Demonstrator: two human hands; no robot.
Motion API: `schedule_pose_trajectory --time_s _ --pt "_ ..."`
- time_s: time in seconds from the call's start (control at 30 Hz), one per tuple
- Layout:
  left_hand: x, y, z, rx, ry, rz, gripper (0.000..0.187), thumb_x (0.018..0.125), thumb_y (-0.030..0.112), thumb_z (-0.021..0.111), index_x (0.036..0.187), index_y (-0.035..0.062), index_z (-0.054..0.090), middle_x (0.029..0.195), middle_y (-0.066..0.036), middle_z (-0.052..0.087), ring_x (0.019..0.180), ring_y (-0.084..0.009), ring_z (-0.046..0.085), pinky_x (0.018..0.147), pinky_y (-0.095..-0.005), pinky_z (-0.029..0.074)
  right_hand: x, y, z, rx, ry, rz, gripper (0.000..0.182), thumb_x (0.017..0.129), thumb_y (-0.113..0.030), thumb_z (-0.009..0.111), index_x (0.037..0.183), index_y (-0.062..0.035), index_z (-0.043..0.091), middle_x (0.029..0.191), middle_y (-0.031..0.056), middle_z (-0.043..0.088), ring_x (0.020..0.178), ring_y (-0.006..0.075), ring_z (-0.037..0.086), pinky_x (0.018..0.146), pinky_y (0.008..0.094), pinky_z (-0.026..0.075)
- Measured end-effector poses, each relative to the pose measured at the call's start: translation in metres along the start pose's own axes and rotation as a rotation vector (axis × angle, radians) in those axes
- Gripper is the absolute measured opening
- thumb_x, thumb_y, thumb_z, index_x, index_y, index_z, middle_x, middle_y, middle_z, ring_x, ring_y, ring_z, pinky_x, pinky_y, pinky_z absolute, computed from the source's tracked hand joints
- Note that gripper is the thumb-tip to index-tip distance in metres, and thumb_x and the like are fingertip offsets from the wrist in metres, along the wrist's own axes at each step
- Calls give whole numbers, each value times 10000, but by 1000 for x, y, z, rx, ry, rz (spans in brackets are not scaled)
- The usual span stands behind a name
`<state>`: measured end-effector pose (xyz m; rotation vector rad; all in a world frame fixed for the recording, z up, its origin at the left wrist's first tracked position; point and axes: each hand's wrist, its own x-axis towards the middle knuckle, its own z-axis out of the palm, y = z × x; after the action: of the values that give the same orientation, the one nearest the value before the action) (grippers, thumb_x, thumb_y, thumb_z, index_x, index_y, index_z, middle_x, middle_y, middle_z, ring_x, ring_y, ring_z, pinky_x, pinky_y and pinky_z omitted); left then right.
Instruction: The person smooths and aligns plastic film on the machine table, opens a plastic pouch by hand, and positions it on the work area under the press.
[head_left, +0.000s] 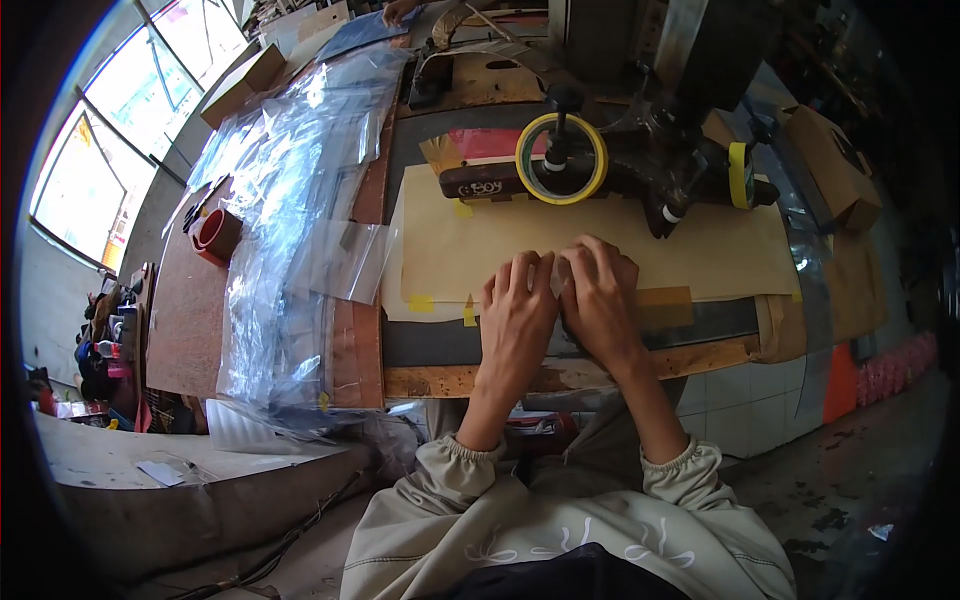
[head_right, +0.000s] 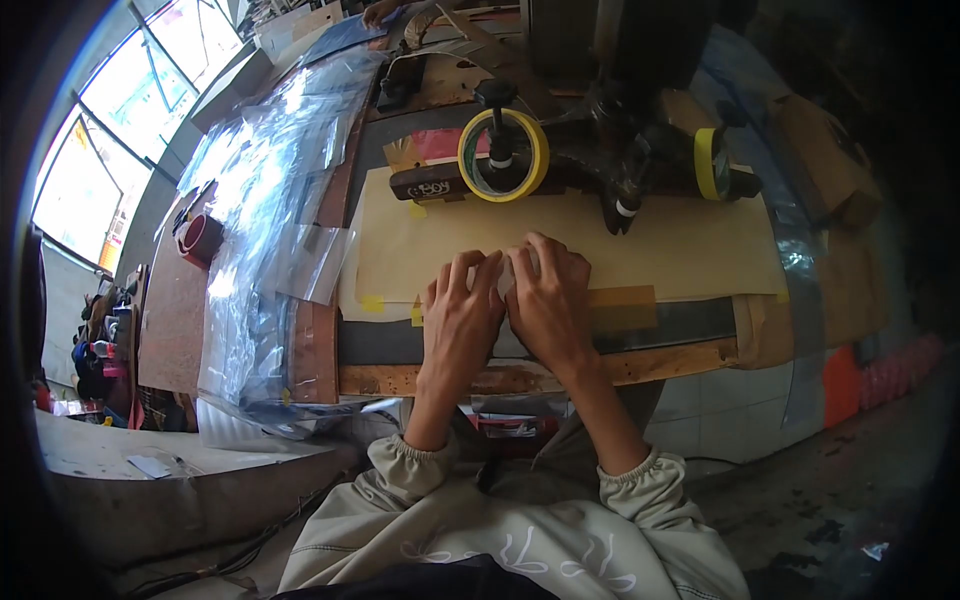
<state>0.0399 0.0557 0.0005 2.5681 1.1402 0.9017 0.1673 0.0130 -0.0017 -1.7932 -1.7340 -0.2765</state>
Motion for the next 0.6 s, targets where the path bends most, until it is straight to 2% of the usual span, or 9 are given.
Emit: schedule_pose_trajectory --time_s 0.1,0.13,0.23,0.33,0.43,0.6 --pt "1 1 2 -1 3 -19 387 839 72 615 1224 72 571 1238 -98 529 1148 -291 526 969 -460 403 6 -5 -3 -45 26 31 412 745 -69 638 1152 -20 600 1171 127 539 1143 271 527 952 459 366" --pt "2 2 1 -5 21 -11 323 863 79 600 1183 84 561 1333 -114 527 1254 -299 499 1026 -468 374 6 -6 -4 -66 33 50 415 745 -71 638 1155 -20 603 1170 127 540 1139 267 529 953 458 362" --pt "0 -1 4 0 -29 -26 288 884 83 580 1170 92 547 1425 -137 497 1356 -299 440 1087 -487 325 4 -6 -3 -56 -5 56 413 762 -79 634 1170 -14 616 1181 124 553 1151 252 534 989 463 345" --pt "-2 -2 5 -49 -62 -43 251 902 84 559 1152 96 544 1454 -157 477 1392 -298 408 1115 -508 288 1 -4 -1 -107 12 32 392 794 -87 625 1178 -11 630 1189 107 573 1168 232 539 1024 467 331" --pt "-3 -1 4 -19 -77 -25 269 895 77 567 1163 85 542 1449 -159 480 1379 -294 425 1104 -510 302 -1 -5 -3 -84 -27 75 387 829 -108 622 1204 -11 626 1199 86 586 1183 214 541 1051 474 323" --pt "-1 2 -2 -17 -89 -16 316 878 71 598 1190 59 548 1436 -175 495 1372 -279 437 1089 -472 345 -1 -3 -2 -53 37 35 297 871 -126 620 1137 -1 664 1174 94 625 1154 218 571 1017 439 385"
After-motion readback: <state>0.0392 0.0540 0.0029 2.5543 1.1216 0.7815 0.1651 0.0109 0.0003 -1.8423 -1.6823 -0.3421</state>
